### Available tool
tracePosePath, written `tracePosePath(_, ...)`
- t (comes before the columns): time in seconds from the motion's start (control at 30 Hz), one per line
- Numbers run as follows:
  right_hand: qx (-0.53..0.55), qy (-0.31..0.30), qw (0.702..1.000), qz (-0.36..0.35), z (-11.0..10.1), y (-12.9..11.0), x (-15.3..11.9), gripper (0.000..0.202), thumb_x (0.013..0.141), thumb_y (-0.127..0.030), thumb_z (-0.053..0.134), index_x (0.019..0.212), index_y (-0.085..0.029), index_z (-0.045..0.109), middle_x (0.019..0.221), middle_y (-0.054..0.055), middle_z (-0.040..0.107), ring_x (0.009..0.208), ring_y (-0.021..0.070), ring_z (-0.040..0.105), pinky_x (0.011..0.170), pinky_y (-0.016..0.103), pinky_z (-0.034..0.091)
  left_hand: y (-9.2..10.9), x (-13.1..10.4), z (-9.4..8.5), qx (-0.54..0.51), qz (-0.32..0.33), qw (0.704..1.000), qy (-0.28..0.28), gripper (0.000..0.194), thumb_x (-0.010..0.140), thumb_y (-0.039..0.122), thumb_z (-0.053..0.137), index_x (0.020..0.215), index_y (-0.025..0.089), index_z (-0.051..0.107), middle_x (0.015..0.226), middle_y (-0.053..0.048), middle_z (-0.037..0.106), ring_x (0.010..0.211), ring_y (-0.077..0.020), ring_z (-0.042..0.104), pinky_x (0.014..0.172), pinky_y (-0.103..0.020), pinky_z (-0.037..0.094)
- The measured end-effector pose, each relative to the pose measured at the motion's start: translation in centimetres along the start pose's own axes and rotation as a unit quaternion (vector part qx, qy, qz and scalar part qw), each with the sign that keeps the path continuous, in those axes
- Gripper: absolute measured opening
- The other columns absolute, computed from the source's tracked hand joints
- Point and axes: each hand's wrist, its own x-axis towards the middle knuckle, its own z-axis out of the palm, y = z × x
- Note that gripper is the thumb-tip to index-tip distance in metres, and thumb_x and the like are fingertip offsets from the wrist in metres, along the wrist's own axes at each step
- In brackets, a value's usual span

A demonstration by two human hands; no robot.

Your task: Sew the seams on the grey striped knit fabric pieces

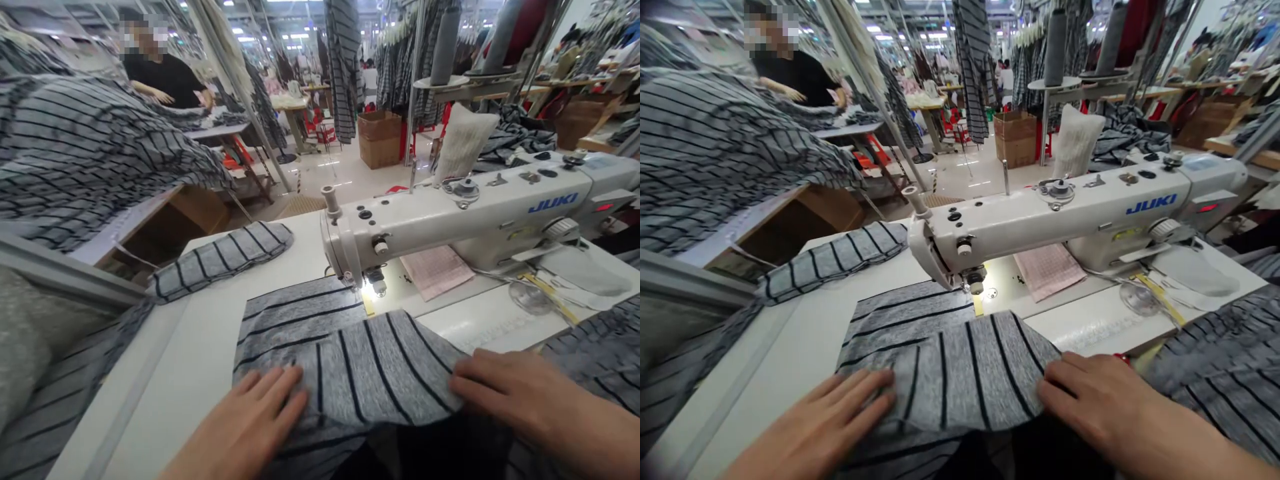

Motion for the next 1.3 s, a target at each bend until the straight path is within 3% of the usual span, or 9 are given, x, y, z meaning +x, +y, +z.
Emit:
tracePosePath(0.1, 0.016, -0.094, 0.994, 0.054, 2.6, 1.3, 2.5, 0.015, 0.099, -0.038, 0.054, 0.104, -0.026, 0.063, 0.098, 0.002, 0.066, 0.076, 0.0191, 0.066, 0.065, 0.03, 0.047, 1.2, 1.1, 1.0, -0.04, 0.025, 0.997, -0.066, 0.011, 0.086, 0.025, 0.061, 0.094, 0.028, 0.068, 0.099, -0.001, 0.072, 0.083, -0.021, 0.069, 0.078, -0.032, 0.055)
tracePosePath(0.37, 0.029, -0.076, 0.995, 0.061, 5.4, 4.4, 13.1, 0.003, 0.093, -0.021, 0.063, 0.094, -0.019, 0.061, 0.106, 0.006, 0.06, 0.09, 0.0183, 0.062, 0.075, 0.028, 0.045, 3.3, 7.5, 4.3, -0.215, -0.022, 0.976, -0.027, 0.021, 0.093, 0.019, 0.05, 0.112, 0.022, 0.059, 0.12, -0.007, 0.064, 0.105, -0.0187, 0.064, 0.092, -0.03, 0.053)
tracePosePath(0.47, 0.073, -0.04, 0.996, 0.02, 4.2, 4.3, 11.3, 0.006, 0.097, -0.015, 0.053, 0.092, -0.019, 0.056, 0.1, 0.004, 0.062, 0.089, 0.0162, 0.061, 0.075, 0.027, 0.044, 2.7, 7.7, 4.7, -0.239, -0.041, 0.969, -0.04, 0.032, 0.089, 0.022, 0.059, 0.121, 0.023, 0.056, 0.122, -0.006, 0.066, 0.111, -0.0215, 0.061, 0.099, -0.035, 0.05)
tracePosePath(0.57, 0.128, -0.003, 0.99, 0.058, 3.0, 4.3, 7.8, 0.008, 0.098, -0.018, 0.047, 0.094, -0.021, 0.053, 0.082, -0.002, 0.06, 0.07, 0.013, 0.059, 0.063, 0.023, 0.044, 1.0, 6.3, 4.1, -0.233, -0.093, 0.965, -0.08, 0.019, 0.082, 0.024, 0.068, 0.1, 0.022, 0.062, 0.096, -0.001, 0.071, 0.09, -0.0205, 0.064, 0.086, -0.034, 0.052)
tracePosePath(0.73, 0.107, 0.09, 0.989, 0.041, 2.7, 4.1, 4.4, 0.017, 0.099, -0.022, 0.05, 0.115, -0.025, 0.054, 0.093, 0.0, 0.067, 0.077, 0.0132, 0.066, 0.067, 0.023, 0.049, -0.1, 2.8, 2.4, -0.257, -0.158, 0.95, -0.077, 0.005, 0.082, 0.02, 0.063, 0.087, 0.022, 0.063, 0.085, 0.001, 0.069, 0.079, -0.0172, 0.064, 0.072, -0.027, 0.05)
tracePosePath(0.87, 0.095, 0.121, 0.988, 0.004, 2.0, 3.4, 4.0, 0.008, 0.098, -0.024, 0.055, 0.101, -0.026, 0.062, 0.083, -0.002, 0.07, 0.072, 0.0123, 0.068, 0.063, 0.019, 0.051, 0.5, 1.4, 1.6, -0.238, -0.122, 0.964, 0.001, 0.009, 0.09, 0.02, 0.054, 0.091, 0.024, 0.061, 0.085, 0.002, 0.07, 0.081, -0.0159, 0.066, 0.078, -0.027, 0.052)
tracePosePath(1.07, 0.084, 0.2, 0.976, -0.004, -0.2, 2.8, 3.0, 0.015, 0.092, -0.015, 0.058, 0.099, -0.026, 0.066, 0.117, 0.005, 0.071, 0.107, 0.0192, 0.068, 0.086, 0.026, 0.056, 1.1, 1.3, 0.3, -0.131, -0.035, 0.979, 0.153, 0.015, 0.088, 0.012, 0.052, 0.081, 0.023, 0.058, 0.104, -0.005, 0.065, 0.102, -0.0193, 0.062, 0.089, -0.031, 0.05)
tracePosePath(1.2, 0.096, 0.305, 0.947, 0.016, -1.4, 0.9, 1.6, 0.022, 0.088, -0.013, 0.061, 0.104, -0.028, 0.066, 0.105, 0.003, 0.073, 0.1, 0.0192, 0.069, 0.087, 0.026, 0.057, 1.0, 0.3, -0.2, -0.265, -0.042, 0.953, 0.139, 0.013, 0.092, 0.018, 0.052, 0.086, 0.025, 0.06, 0.117, -0.005, 0.064, 0.116, -0.0219, 0.059, 0.098, -0.034, 0.049)
tracePosePath(1.3, 0.138, 0.337, 0.93, 0.054, 0.0, -2.1, 1.8, 0.023, 0.088, -0.011, 0.061, 0.104, -0.026, 0.065, 0.093, 0.001, 0.073, 0.09, 0.0162, 0.071, 0.083, 0.021, 0.056, 0.0, -0.2, -0.9, -0.41, -0.135, 0.895, 0.114, 0.017, 0.097, 0.033, 0.048, 0.085, 0.024, 0.056, 0.096, -0.005, 0.069, 0.096, -0.0223, 0.067, 0.087, -0.035, 0.055)
